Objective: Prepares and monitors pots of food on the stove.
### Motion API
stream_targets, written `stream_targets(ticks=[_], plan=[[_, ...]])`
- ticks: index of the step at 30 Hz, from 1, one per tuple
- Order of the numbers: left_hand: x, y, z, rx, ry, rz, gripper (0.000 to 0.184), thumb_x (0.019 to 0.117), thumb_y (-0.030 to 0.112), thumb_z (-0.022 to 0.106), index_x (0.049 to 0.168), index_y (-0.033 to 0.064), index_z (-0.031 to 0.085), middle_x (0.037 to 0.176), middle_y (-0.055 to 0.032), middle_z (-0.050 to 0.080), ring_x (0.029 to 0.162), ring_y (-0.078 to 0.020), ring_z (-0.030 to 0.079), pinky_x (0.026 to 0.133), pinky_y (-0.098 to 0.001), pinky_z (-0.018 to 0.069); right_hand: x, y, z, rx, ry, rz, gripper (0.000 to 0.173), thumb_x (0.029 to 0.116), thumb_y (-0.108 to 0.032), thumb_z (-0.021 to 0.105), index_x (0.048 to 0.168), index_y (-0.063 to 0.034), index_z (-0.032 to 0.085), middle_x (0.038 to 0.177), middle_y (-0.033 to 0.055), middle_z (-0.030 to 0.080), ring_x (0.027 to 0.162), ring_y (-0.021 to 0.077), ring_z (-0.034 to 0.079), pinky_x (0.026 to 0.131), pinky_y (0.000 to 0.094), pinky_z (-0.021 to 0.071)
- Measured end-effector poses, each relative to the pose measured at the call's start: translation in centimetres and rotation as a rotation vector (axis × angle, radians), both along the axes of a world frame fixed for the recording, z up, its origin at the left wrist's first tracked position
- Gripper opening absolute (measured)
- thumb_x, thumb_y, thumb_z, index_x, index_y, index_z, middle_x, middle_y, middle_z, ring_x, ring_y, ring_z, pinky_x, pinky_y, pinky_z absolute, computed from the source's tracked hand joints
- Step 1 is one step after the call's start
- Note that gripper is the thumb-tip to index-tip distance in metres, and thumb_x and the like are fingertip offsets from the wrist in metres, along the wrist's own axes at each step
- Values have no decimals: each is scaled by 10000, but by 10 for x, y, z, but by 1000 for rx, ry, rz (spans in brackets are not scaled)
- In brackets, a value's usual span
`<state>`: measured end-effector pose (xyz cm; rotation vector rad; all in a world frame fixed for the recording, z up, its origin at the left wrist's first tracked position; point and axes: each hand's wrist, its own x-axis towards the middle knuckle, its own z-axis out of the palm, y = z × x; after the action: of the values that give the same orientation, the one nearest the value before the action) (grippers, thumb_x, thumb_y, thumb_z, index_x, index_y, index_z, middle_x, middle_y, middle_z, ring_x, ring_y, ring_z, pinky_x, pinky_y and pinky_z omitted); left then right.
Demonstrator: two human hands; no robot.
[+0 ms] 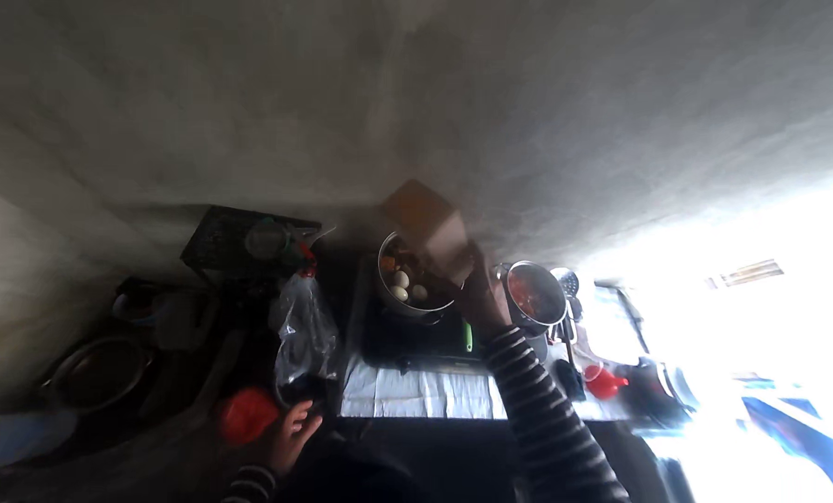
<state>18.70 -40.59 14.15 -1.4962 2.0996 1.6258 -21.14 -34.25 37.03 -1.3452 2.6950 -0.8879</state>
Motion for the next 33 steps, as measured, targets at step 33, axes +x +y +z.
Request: stream_targets(ticks=[33], plan=[[-126,-17,102,93,455,-360,700,925,422,724,1511,122,487,1315,-81,682,1107,-188,708,949,-392,603,26,182,-112,137,-1132,470,483,970,-341,714,1397,-128,647,1233,49,734,1093,119,695,970,347,570]])
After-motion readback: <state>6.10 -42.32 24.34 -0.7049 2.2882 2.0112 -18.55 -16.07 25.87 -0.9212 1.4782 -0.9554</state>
